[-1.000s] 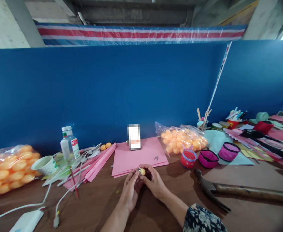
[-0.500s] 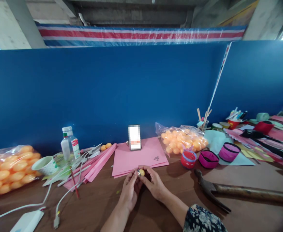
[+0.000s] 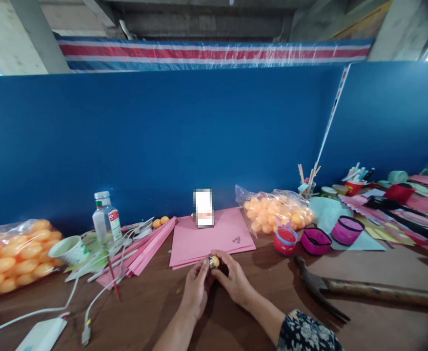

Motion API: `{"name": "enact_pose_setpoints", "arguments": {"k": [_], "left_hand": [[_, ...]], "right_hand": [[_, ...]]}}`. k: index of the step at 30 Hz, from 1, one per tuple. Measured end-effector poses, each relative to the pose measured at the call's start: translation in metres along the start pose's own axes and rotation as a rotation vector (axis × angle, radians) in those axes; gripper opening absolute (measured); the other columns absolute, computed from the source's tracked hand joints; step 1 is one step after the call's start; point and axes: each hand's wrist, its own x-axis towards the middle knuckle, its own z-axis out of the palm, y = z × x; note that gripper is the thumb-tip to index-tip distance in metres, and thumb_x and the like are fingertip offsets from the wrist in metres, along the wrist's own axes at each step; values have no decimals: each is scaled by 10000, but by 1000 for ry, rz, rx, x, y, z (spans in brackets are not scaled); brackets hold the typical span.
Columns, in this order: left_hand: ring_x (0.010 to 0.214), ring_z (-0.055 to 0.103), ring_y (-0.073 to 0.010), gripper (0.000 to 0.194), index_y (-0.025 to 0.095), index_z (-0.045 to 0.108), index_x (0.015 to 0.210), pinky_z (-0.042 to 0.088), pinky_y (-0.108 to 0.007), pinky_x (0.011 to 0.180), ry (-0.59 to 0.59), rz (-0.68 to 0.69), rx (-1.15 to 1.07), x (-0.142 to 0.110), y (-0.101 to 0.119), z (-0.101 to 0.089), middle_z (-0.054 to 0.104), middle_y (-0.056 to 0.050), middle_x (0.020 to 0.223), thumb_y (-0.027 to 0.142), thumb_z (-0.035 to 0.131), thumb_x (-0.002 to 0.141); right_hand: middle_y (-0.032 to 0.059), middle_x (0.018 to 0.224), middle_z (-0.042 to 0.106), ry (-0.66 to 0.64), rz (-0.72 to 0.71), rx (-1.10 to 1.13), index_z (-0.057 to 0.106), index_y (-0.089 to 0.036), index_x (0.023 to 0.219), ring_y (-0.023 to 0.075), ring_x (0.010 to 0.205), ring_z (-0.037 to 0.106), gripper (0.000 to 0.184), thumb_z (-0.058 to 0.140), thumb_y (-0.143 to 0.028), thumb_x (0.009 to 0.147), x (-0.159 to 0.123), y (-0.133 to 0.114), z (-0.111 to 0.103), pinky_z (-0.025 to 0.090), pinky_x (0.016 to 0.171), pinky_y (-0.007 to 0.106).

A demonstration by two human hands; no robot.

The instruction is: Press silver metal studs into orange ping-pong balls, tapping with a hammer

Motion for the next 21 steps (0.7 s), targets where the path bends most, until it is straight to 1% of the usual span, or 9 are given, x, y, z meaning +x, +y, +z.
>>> {"name": "enact_pose_setpoints", "arguments": {"k": [2, 5, 9, 12, 17, 19, 21], "left_hand": [[732, 612, -122, 189, 126, 668, 799, 478, -223, 707, 2, 2, -5, -1, 0, 0, 686, -47, 808, 253, 689, 660], [760, 627, -147, 192, 146, 662, 801, 480, -256, 736, 36, -7, -35, -2, -1, 1, 691, -43, 825, 265, 691, 653], [817, 635, -174, 244, 165, 652, 879, 477, -282, 768, 67, -2, -61, -1, -2, 1, 692, -47, 857, 260, 687, 658], [820, 634, -171, 245, 167, 650, 895, 482, -278, 760, 70, 0, -83, 0, -3, -1, 692, -47, 862, 234, 684, 662], [743, 633, -127, 175, 163, 662, 821, 494, -213, 664, 78, -15, -114, 4, -4, -4, 690, -25, 807, 171, 689, 649], [735, 635, -123, 191, 168, 660, 850, 497, -210, 655, 59, -17, -104, 4, -3, -4, 692, -25, 825, 166, 680, 660], [767, 641, -135, 234, 173, 651, 911, 505, -235, 697, 32, -28, -82, 4, -1, -3, 692, -37, 866, 172, 667, 677]], "right_hand": [[48, 1110, 569, -5, -3, -7, 517, -222, 1113, 190, 1045, 507, 427, 537, -83, 711, 0, -2, 0, 380, 939, 346], [48, 1134, 555, -16, -23, -28, 507, -226, 1126, 190, 1070, 489, 447, 526, -71, 707, 0, -5, 0, 361, 960, 353], [50, 1149, 543, -28, -45, -81, 495, -227, 1144, 197, 1084, 475, 506, 546, -56, 670, -1, -5, 1, 352, 968, 361], [54, 1153, 540, -33, -51, -112, 487, -226, 1155, 198, 1082, 472, 529, 568, -60, 659, -1, 0, 2, 357, 963, 357], [56, 1135, 553, -25, -83, -121, 506, -219, 1131, 178, 1064, 485, 455, 515, -49, 708, -1, 6, 4, 365, 957, 348], [59, 1140, 550, -41, -103, -134, 507, -212, 1131, 177, 1074, 482, 453, 524, -53, 708, 0, 4, 5, 362, 963, 346], [65, 1143, 549, -34, -126, -158, 506, -207, 1132, 184, 1079, 483, 431, 541, -88, 719, 3, 1, 1, 366, 959, 349]]}}
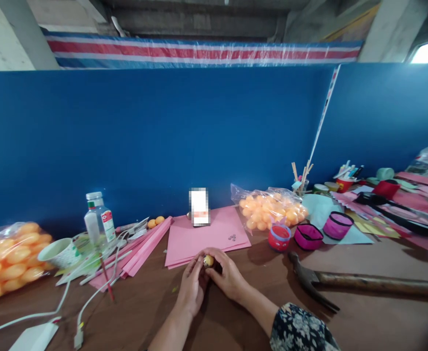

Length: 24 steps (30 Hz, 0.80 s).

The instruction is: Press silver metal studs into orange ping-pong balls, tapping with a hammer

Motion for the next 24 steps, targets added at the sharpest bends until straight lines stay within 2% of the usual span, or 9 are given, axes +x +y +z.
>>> {"name": "enact_pose_setpoints", "arguments": {"k": [3, 6, 9, 11, 18, 24], "left_hand": [[812, 645, -160, 298, 158, 631, 988, 504, -290, 783, -17, -15, 16, -3, 3, 3, 691, -66, 888, 179, 657, 692], [822, 649, -165, 288, 132, 625, 998, 508, -303, 808, -19, -2, 9, -5, 4, 6, 692, -83, 866, 182, 636, 715], [829, 652, -171, 264, 125, 629, 990, 520, -303, 794, -17, 13, 13, -4, 2, 5, 693, -84, 837, 183, 616, 732], [816, 655, -172, 247, 125, 637, 972, 529, -305, 778, -12, 22, 18, -3, 0, 4, 693, -78, 816, 184, 613, 734], [782, 659, -166, 192, 121, 651, 922, 544, -288, 736, -7, 31, 42, -1, 1, 3, 693, -75, 800, 181, 594, 750], [794, 658, -168, 175, 124, 651, 916, 548, -294, 738, 22, 28, 33, -4, 2, 6, 691, -77, 818, 156, 568, 765]], "right_hand": [[80, 1118, 563, 91, 27, -115, 504, -195, 1126, 186, 1033, 520, 351, 523, -190, 776, 9, 4, -17, 425, 886, 329], [80, 1037, 602, 208, 169, -393, 510, -174, 1094, 161, 887, 586, 280, 429, -237, 833, 21, 20, -48, 482, 732, 270], [86, 978, 620, 232, 230, -518, 549, -161, 1042, 190, 873, 585, 262, 431, -197, 811, 31, 40, -77, 461, 741, 304], [90, 951, 629, 215, 255, -589, 580, -154, 999, 206, 883, 575, 254, 452, -158, 779, 33, 50, -87, 437, 772, 316], [100, 934, 632, 135, 256, -767, 619, -173, 936, 226, 924, 523, 230, 455, -133, 781, 33, 55, -76, 361, 840, 333], [107, 916, 616, 143, 226, -798, 621, -163, 912, 231, 895, 506, 213, 460, -119, 780, 30, 47, -75, 371, 809, 356]]}}
